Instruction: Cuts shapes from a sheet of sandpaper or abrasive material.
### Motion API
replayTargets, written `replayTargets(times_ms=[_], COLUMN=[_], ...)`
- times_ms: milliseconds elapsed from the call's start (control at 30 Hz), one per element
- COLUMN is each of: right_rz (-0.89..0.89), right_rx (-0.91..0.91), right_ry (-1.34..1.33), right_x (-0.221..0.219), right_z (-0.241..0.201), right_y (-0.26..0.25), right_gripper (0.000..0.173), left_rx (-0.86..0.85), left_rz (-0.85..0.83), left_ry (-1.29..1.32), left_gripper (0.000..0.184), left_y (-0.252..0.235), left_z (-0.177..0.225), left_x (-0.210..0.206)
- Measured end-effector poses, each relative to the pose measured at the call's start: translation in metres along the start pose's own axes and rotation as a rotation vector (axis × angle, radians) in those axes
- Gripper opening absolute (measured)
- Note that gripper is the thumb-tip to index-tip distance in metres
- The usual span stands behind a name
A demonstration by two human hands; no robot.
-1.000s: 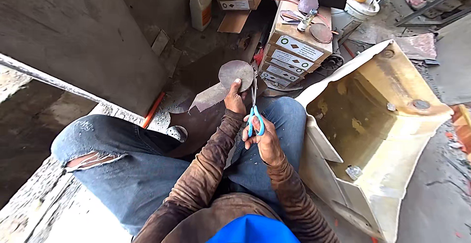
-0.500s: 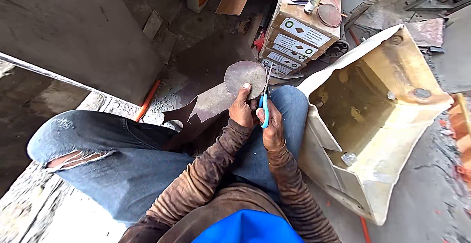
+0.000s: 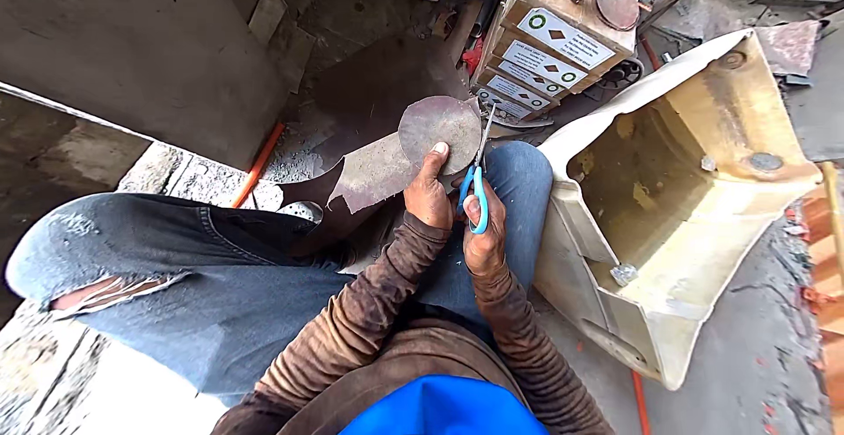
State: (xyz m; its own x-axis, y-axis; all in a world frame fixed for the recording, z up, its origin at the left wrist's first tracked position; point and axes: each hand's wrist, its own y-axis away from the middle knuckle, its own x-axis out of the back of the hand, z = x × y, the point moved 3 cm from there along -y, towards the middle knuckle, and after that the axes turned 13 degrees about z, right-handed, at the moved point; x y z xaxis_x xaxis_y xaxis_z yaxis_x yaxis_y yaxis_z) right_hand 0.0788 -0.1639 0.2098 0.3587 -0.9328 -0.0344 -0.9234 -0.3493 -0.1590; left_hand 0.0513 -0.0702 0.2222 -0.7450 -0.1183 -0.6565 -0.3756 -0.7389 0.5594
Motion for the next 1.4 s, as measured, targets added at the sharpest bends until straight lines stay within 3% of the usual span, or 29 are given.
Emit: replayTargets(times_ms=[267, 500, 667, 867, 1167, 1400], right_rz=[0.023, -0.05, -0.003, 0.002, -0.036, -0.108], right_rx=[0.048, 0.015, 0.002, -0.057, 0.001, 0.061], right_ry=[0.047, 0.098, 0.077, -0.003, 0.013, -0.008], right_x=[-0.001, 0.001, 0.004, 0.004, 0.007, -0.003], right_z=[-0.002, -0.015, -0.01, -0.01, -0.012, -0.026], right_y=[0.005, 0.001, 0.005, 0.012, 0.01, 0.004], right_gripper=[0.049, 0.063, 0.047, 0.045, 0.057, 0.065], left_rx=[0.092, 0.069, 0.08, 0.105, 0.234, 0.134], left_rz=[-0.078, -0.103, -0.072, -0.093, -0.25, -0.166], left_ry=[0.092, 0.109, 0.099, 0.139, 0.121, 0.265], left_gripper=[0.022, 0.018, 0.016, 0.016, 0.026, 0.014], left_y=[0.002, 0.006, 0.006, 0.008, 0.002, -0.001], left_z=[0.0, 0.0, -0.001, 0.0, 0.0, 0.014], left_x=[0.005, 0.004, 0.004, 0.009, 0.013, -0.001])
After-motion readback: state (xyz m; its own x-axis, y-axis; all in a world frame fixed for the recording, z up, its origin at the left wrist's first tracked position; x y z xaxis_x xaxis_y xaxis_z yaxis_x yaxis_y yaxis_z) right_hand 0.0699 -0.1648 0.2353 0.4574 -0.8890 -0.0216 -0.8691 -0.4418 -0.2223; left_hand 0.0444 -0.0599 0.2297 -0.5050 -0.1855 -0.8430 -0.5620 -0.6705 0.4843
